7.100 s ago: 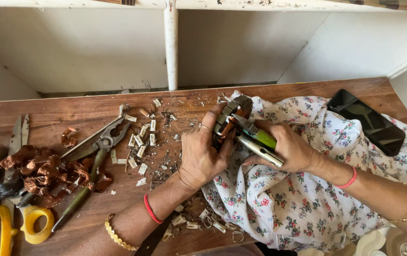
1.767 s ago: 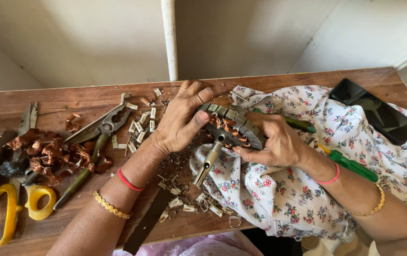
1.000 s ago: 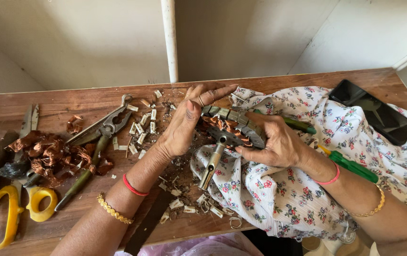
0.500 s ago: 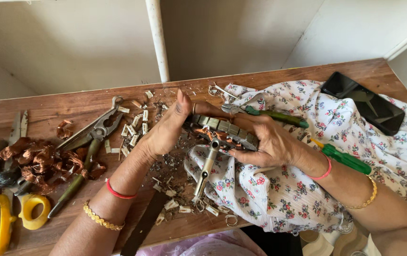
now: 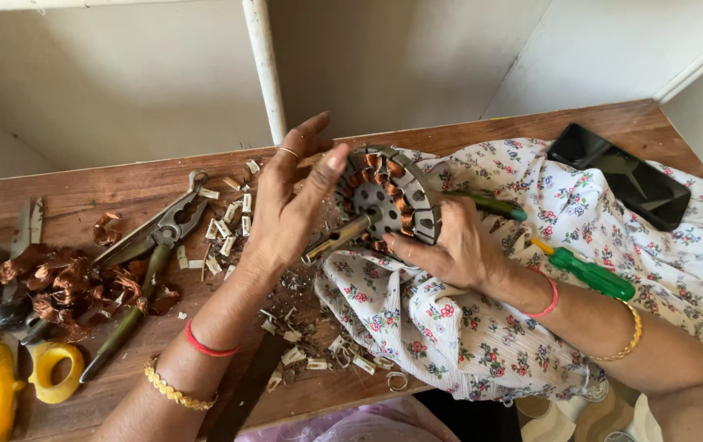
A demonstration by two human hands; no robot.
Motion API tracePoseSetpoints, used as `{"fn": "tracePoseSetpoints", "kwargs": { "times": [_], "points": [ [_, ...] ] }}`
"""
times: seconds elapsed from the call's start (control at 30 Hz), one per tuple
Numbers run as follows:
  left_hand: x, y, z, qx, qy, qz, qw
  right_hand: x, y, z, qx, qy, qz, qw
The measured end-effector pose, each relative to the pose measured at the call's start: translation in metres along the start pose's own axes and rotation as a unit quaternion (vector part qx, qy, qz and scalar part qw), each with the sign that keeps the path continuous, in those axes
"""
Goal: The person uses pliers to cut and remove copper wire from a motor stator. They systematically work around the stator, cutting the wire loops and pulling them out, leaving the stator core exposed.
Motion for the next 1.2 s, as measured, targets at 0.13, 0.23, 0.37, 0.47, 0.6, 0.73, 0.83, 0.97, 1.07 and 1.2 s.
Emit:
{"fn": "tracePoseSetpoints", "kwargs": {
  "times": [0.13, 0.23, 0.37, 0.47, 0.6, 0.73, 0.83, 0.97, 1.07, 1.2],
  "points": [
    [-0.001, 0.049, 0.025, -0.317, -0.021, -0.131, 0.939, 0.009, 0.012, -0.014, 0.048, 0.023, -0.012, 0.998],
    [0.013, 0.073, 0.020, -0.424, 0.009, -0.140, 0.895, 0.016, 0.024, -0.021, 0.152, 0.138, 0.135, 0.969],
    [0.033, 0.071, -0.031, -0.443, -0.142, -0.076, 0.882, 0.028, 0.029, -0.028, 0.252, 0.160, 0.268, 0.916],
    [0.036, 0.065, -0.041, -0.464, -0.112, -0.131, 0.869, 0.026, 0.025, -0.028, 0.147, 0.084, 0.267, 0.949],
    [0.035, 0.054, -0.039, -0.382, -0.182, 0.000, 0.906, 0.020, 0.008, -0.028, 0.098, -0.011, 0.230, 0.968],
    [0.021, 0.043, -0.025, -0.341, -0.174, 0.050, 0.923, 0.023, -0.019, -0.032, 0.168, -0.012, 0.232, 0.958],
    [0.012, 0.040, -0.009, -0.189, -0.136, -0.049, 0.971, 0.018, -0.022, -0.035, 0.088, -0.010, 0.279, 0.956],
    [0.006, 0.031, -0.001, -0.167, -0.138, -0.013, 0.976, 0.011, -0.002, -0.004, 0.088, 0.094, 0.266, 0.955],
    [0.004, 0.024, 0.004, -0.198, -0.116, 0.005, 0.973, -0.013, 0.016, 0.028, 0.188, 0.086, 0.120, 0.971],
    [-0.001, 0.008, 0.013, -0.119, -0.072, 0.013, 0.990, -0.021, 0.011, 0.029, 0.313, 0.008, -0.019, 0.949]
  ]
}}
Point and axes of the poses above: each hand's wrist, its own x-axis away from the middle knuckle, its own z-axis out of the back of the hand, y = z × x, the point moved 3 cm from there along -x, towards the middle knuckle, and after that the axes turned 11 degrees about -z, right-handed, at the moved point
